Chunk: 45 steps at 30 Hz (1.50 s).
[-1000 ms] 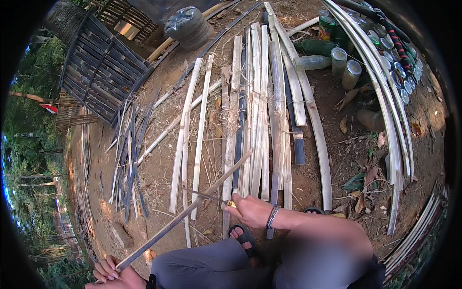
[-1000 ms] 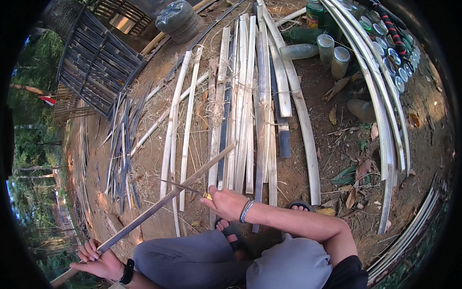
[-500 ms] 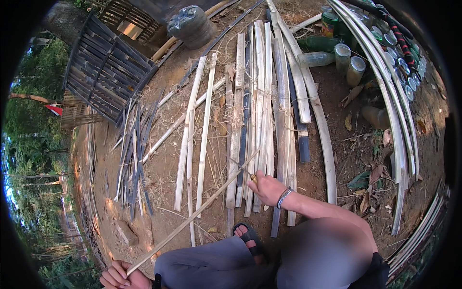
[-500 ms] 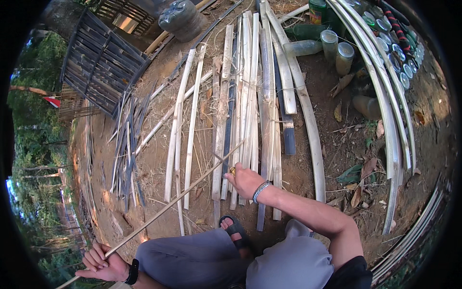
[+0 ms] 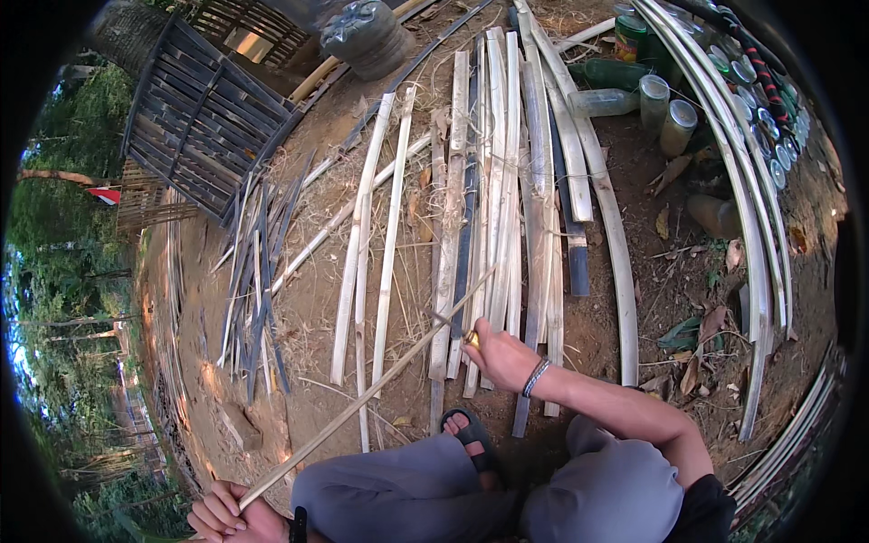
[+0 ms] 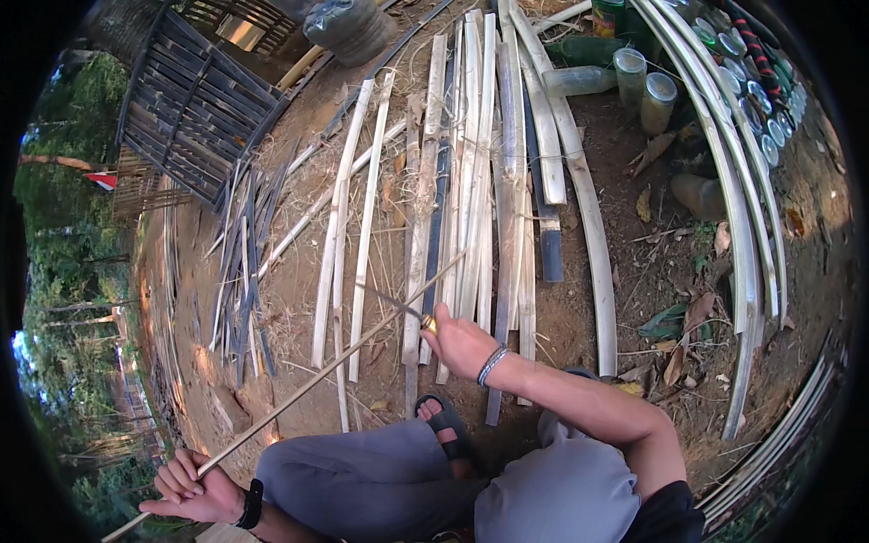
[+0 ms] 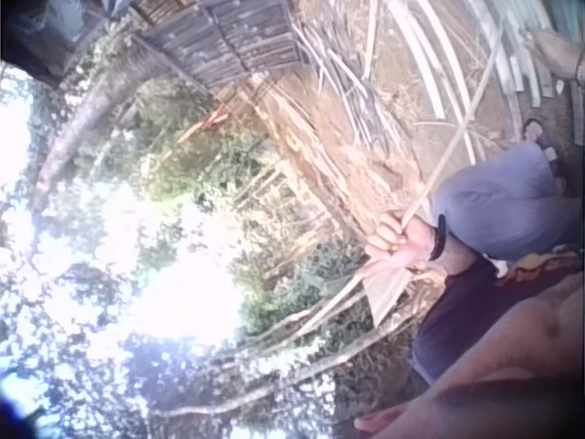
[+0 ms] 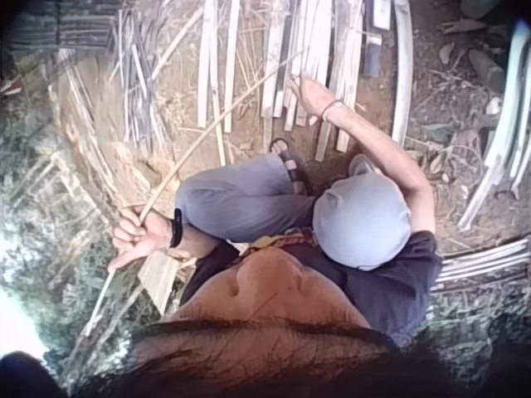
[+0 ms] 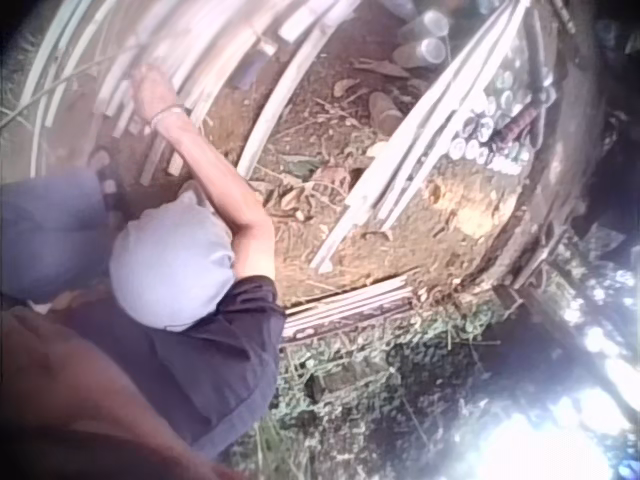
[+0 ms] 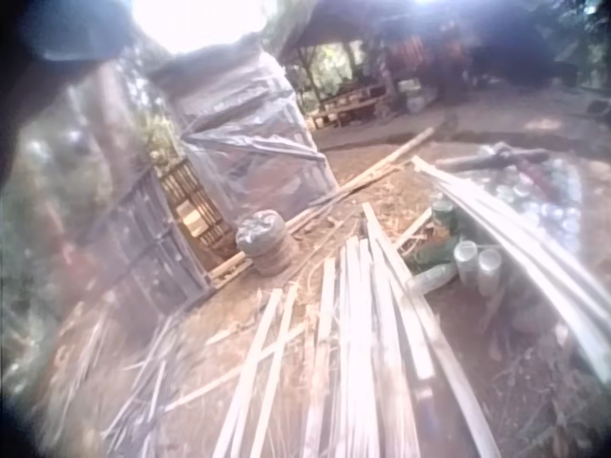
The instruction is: The person picks up a bamboo strip from a pile on the ground and carves one end of it into a sharp point using a knife.
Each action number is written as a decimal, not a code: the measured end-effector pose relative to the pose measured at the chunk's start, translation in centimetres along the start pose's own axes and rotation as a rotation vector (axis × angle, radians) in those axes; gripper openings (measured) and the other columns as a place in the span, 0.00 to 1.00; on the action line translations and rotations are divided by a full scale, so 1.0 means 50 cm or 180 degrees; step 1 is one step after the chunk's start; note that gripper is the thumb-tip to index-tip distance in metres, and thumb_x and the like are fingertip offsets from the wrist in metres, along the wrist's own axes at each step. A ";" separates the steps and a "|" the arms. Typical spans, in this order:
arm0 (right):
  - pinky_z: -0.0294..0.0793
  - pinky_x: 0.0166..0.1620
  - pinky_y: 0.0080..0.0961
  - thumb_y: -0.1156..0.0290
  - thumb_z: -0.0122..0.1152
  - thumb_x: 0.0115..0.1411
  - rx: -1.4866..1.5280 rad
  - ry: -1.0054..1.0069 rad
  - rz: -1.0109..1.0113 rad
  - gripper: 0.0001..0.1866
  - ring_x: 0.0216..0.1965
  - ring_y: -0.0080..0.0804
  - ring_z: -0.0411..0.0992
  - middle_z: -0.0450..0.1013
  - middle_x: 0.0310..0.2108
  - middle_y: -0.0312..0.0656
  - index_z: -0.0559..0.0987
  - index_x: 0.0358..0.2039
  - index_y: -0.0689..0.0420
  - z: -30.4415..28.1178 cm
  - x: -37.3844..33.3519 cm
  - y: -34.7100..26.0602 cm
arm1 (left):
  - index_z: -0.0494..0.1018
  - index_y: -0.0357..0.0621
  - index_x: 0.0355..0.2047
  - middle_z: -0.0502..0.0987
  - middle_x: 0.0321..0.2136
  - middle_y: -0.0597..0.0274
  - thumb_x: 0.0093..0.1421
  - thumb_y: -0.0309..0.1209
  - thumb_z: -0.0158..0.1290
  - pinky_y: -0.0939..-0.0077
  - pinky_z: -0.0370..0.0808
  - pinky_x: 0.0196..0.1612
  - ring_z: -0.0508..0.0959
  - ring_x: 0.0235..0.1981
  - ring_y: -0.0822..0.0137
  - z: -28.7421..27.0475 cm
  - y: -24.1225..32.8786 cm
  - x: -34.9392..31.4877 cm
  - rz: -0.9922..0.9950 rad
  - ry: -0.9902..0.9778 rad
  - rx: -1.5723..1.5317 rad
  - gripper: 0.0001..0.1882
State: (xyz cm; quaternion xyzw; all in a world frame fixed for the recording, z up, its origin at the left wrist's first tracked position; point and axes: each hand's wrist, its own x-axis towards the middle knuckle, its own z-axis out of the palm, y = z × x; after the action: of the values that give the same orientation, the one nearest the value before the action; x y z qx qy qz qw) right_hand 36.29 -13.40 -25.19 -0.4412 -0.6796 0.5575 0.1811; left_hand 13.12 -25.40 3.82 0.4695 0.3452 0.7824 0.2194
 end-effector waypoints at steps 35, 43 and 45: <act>0.72 0.29 0.49 0.64 0.48 0.64 -0.0120 -0.0982 -0.0453 0.17 0.24 0.61 0.72 0.70 0.17 0.61 0.60 0.36 0.69 -0.043 -0.045 -0.085 | 0.62 0.52 0.09 0.56 0.07 0.77 0.54 0.66 0.48 0.84 0.48 0.17 0.52 0.08 0.80 0.045 -0.028 -0.007 0.0018 -0.0600 -0.0904 0.34; 0.73 0.30 0.48 0.64 0.49 0.64 0.0342 -0.1177 -0.0409 0.17 0.24 0.60 0.73 0.71 0.18 0.61 0.60 0.36 0.68 -0.060 -0.063 -0.123 | 0.62 0.52 0.08 0.57 0.06 0.78 0.54 0.65 0.49 0.86 0.48 0.14 0.53 0.07 0.81 0.066 -0.039 -0.010 0.0131 -0.0945 -0.1073 0.33; 0.73 0.30 0.46 0.64 0.49 0.64 -0.0055 -0.0957 -0.0362 0.17 0.24 0.60 0.73 0.71 0.18 0.61 0.61 0.35 0.68 -0.055 -0.044 -0.082 | 0.61 0.53 0.08 0.57 0.05 0.78 0.54 0.65 0.50 0.87 0.48 0.13 0.53 0.06 0.81 0.066 -0.040 -0.010 0.0179 -0.0920 -0.1059 0.33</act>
State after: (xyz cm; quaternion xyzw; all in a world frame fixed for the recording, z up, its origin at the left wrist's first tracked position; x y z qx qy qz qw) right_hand 37.89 -13.47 -20.05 -0.3151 -0.7277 0.6002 0.1048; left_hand 16.31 -23.29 3.11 0.5436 0.1632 0.7590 0.3191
